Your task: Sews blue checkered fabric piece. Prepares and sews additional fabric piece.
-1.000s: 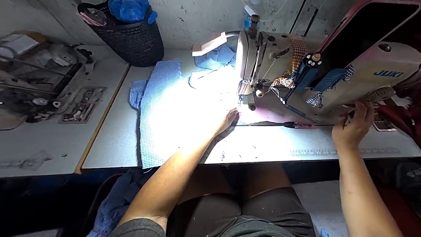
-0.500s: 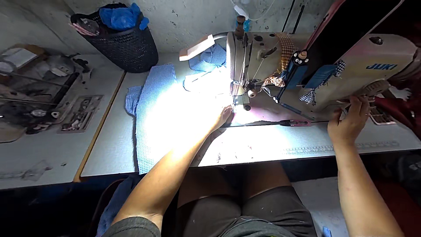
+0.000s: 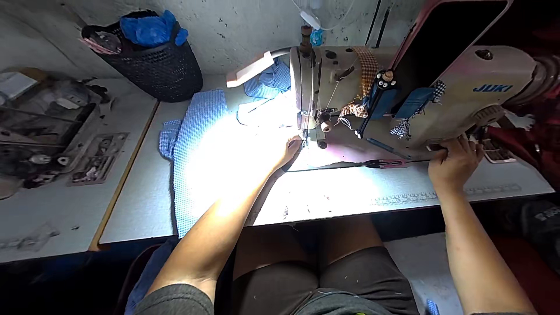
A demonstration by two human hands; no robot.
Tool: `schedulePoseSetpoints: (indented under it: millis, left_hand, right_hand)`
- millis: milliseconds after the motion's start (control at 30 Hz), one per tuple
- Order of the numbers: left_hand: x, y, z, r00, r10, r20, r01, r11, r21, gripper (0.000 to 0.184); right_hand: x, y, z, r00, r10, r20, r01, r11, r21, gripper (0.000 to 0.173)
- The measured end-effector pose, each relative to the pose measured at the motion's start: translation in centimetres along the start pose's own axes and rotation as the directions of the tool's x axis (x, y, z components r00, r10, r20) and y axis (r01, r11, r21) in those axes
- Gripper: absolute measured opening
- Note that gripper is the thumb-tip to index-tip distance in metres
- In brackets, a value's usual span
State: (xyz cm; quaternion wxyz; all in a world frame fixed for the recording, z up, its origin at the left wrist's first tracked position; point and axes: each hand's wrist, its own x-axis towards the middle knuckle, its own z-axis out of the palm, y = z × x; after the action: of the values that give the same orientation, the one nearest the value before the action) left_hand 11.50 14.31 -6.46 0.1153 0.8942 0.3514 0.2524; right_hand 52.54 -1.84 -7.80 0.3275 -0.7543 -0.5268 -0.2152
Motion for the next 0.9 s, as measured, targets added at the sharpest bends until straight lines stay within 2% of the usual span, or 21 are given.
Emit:
schedulePoseSetpoints:
  millis: [233, 367, 533, 633, 733, 833, 900]
  left_hand:
    - [-0.6, -0.4, 0.2, 0.996, 0.087, -0.034, -0.086, 0.996, 0.007, 0.023]
    - [-0.7, 0.4, -0.5, 0.998, 0.063, 0.009, -0.063, 0.998, -0.010, 0.024]
    - [-0.6, 0.6, -0.8, 0.998, -0.007, 0.063, 0.010, 0.999, -0.049, 0.024]
    - [-0.4, 0.1, -0.6, 0.996, -0.037, 0.084, 0.047, 0.992, -0.113, 0.026]
    - [0.2, 0.2, -1.0, 0.986, -0.115, 0.119, 0.121, 0.992, -0.045, 0.030]
    - [1.5, 0.2, -1.4, 0.993, -0.091, 0.075, 0.081, 0.989, 0.124, 0.030]
    - [2.5, 0.1, -1.7, 0.996, -0.055, 0.067, 0.042, 0.984, 0.173, 0.031]
  right_hand:
    - [0.0, 0.0, 0.4, 1.000, 0.016, 0.008, -0.015, 0.999, -0.041, 0.026]
    - [-0.1, -0.2, 0.1, 0.999, 0.012, -0.045, -0.014, 0.999, -0.034, 0.027]
    - [-0.2, -0.3, -0.4, 0.999, 0.000, -0.047, -0.001, 1.000, -0.011, 0.050]
    - [-0.4, 0.1, -0.4, 0.993, 0.003, -0.114, -0.003, 1.000, -0.004, 0.057]
    - [-0.5, 0.3, -0.1, 0.983, -0.003, -0.182, 0.005, 1.000, 0.009, 0.056]
    - [-0.5, 0.4, 0.0, 0.980, 0.004, -0.201, 0.000, 1.000, 0.022, 0.056]
    - [-0.4, 0.3, 0.0, 0.979, 0.014, -0.205, -0.008, 0.999, 0.032, 0.055]
